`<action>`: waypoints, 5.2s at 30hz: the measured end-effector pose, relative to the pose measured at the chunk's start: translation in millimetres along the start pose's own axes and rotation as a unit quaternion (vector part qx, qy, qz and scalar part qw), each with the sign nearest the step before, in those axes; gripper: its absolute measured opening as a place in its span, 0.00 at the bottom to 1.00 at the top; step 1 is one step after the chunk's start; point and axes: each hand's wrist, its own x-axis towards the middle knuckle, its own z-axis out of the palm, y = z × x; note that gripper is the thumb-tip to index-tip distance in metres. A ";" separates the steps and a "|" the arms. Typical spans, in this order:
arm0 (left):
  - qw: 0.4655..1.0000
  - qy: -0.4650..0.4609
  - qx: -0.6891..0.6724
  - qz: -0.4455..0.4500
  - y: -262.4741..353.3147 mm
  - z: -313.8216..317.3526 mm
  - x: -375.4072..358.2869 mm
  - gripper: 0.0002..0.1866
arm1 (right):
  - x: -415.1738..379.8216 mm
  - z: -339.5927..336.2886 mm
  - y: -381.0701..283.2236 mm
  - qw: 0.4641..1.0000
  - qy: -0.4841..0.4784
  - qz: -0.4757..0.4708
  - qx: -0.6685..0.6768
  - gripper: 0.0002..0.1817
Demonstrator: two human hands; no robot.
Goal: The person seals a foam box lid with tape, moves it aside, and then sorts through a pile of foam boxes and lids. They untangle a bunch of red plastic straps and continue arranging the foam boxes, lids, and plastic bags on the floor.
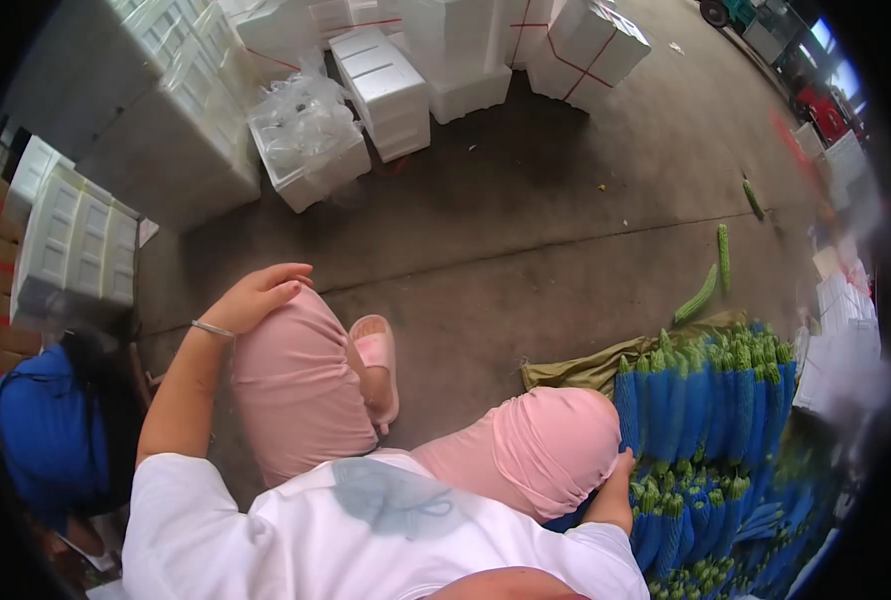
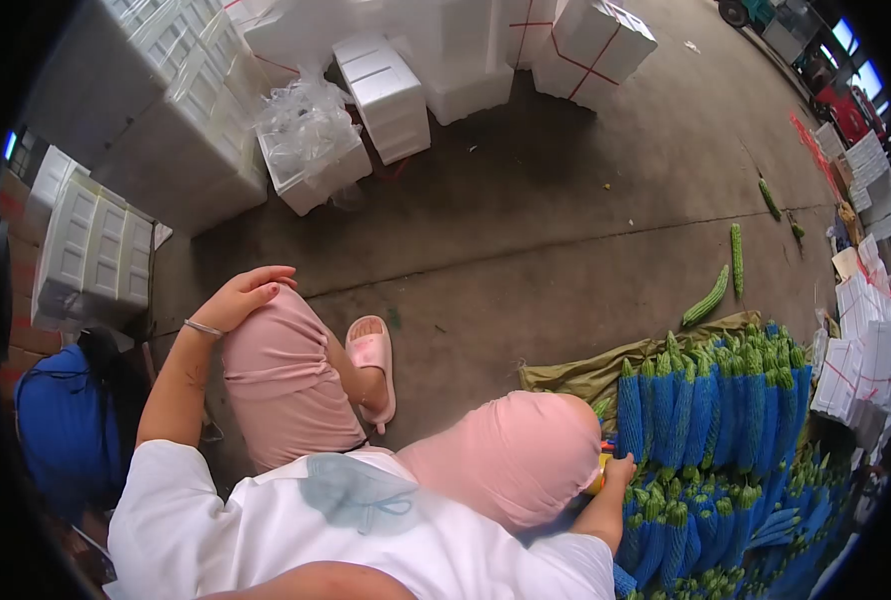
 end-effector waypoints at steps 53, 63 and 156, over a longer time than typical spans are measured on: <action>0.876 0.149 0.450 -0.085 -278.9 -164.6 286.5 0.14 | -386.3 86.8 -801.1 0.351 -0.324 -0.862 -0.172 0.22; 0.812 0.168 0.421 -0.368 -61.2 -171.8 304.1 0.12 | -217.7 72.9 -1059.8 0.637 0.049 -0.722 0.265 0.40; 0.669 0.363 0.605 -0.234 74.7 -339.4 626.3 0.46 | -192.7 143.1 -924.0 0.536 -0.370 -0.742 0.160 0.09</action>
